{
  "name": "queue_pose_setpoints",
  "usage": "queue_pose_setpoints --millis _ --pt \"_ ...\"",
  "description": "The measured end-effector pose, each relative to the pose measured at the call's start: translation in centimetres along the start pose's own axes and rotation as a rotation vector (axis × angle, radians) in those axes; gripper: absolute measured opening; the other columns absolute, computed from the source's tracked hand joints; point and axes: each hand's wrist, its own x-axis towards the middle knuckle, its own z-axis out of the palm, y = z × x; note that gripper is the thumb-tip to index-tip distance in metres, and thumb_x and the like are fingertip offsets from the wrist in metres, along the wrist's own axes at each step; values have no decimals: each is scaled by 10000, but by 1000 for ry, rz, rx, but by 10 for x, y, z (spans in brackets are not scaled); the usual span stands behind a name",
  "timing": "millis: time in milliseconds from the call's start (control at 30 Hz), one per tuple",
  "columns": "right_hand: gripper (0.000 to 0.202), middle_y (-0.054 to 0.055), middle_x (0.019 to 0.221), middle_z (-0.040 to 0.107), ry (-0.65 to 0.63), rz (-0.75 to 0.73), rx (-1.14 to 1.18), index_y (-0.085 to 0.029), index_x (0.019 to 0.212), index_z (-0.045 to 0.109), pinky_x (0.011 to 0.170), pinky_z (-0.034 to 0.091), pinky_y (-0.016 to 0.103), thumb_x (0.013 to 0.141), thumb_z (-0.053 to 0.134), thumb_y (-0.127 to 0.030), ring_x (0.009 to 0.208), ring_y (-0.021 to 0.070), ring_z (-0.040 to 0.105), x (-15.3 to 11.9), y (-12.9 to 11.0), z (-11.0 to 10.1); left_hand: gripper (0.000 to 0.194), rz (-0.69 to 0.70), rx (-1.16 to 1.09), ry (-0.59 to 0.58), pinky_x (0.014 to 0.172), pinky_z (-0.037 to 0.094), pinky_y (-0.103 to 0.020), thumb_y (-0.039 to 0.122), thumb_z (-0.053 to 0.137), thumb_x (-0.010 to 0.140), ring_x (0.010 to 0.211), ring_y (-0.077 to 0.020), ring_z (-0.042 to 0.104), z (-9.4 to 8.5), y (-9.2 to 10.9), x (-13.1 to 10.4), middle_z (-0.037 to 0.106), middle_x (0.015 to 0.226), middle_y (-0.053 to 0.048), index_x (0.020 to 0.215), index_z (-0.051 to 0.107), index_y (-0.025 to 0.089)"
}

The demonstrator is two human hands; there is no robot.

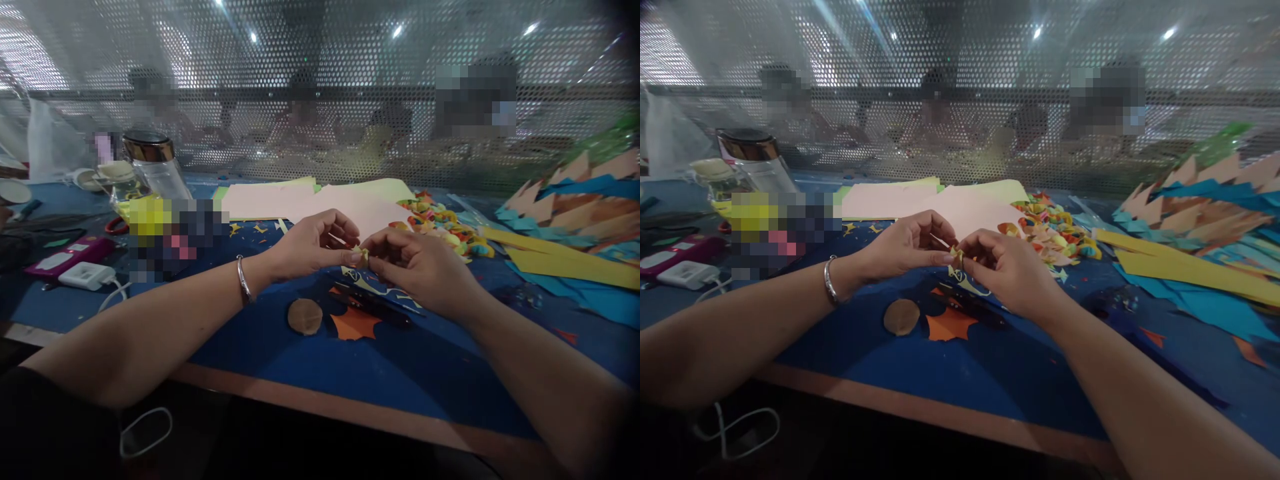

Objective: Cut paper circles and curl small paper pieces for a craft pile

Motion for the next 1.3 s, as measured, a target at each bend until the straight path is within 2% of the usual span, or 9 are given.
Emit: queue_pose_setpoints --millis 433,767,967,1100,1200,1300 --pt "248 -14 617 564 -12 -7 -14 -196 892 693 490 370 264 862 691 -442 521 113 469 -1 3 0 408 -50 -72 -14 895 524 -364 281 873 711 910 -156 659 -2 -2 0 663 948 -40 985 596 163" --pt "182 -16 606 560 -26 -7 -7 -202 876 688 494 360 270 851 683 -382 525 113 458 -1 -1 -1 338 -55 -54 3 869 545 -339 227 830 732 881 -134 670 -3 -2 1 690 962 -48 971 602 156" --pt "165 -15 598 564 -6 -4 -21 -198 872 694 483 354 271 845 652 -356 510 112 451 0 -2 0 299 37 117 43 742 562 -282 219 785 723 810 -126 690 0 2 0 685 978 -49 931 576 171" --pt "154 -17 595 563 6 -25 -46 -203 863 700 482 365 274 838 648 -345 505 116 468 0 -3 -1 147 84 217 62 677 543 -245 165 692 734 718 -86 674 5 4 -2 702 995 -57 833 583 164" --pt "153 -16 593 565 -5 -12 -32 -207 865 701 482 375 273 837 649 -348 506 116 475 0 -3 -1 56 144 293 87 730 563 -259 130 641 728 745 -85 668 7 2 -3 712 1028 -79 779 634 152" --pt "147 -5 607 592 -22 9 -9 -209 866 695 489 387 274 839 656 -349 517 118 492 0 -2 -1 82 201 354 102 794 580 -280 117 608 724 838 -117 688 7 0 -3 715 1012 -83 757 672 156"
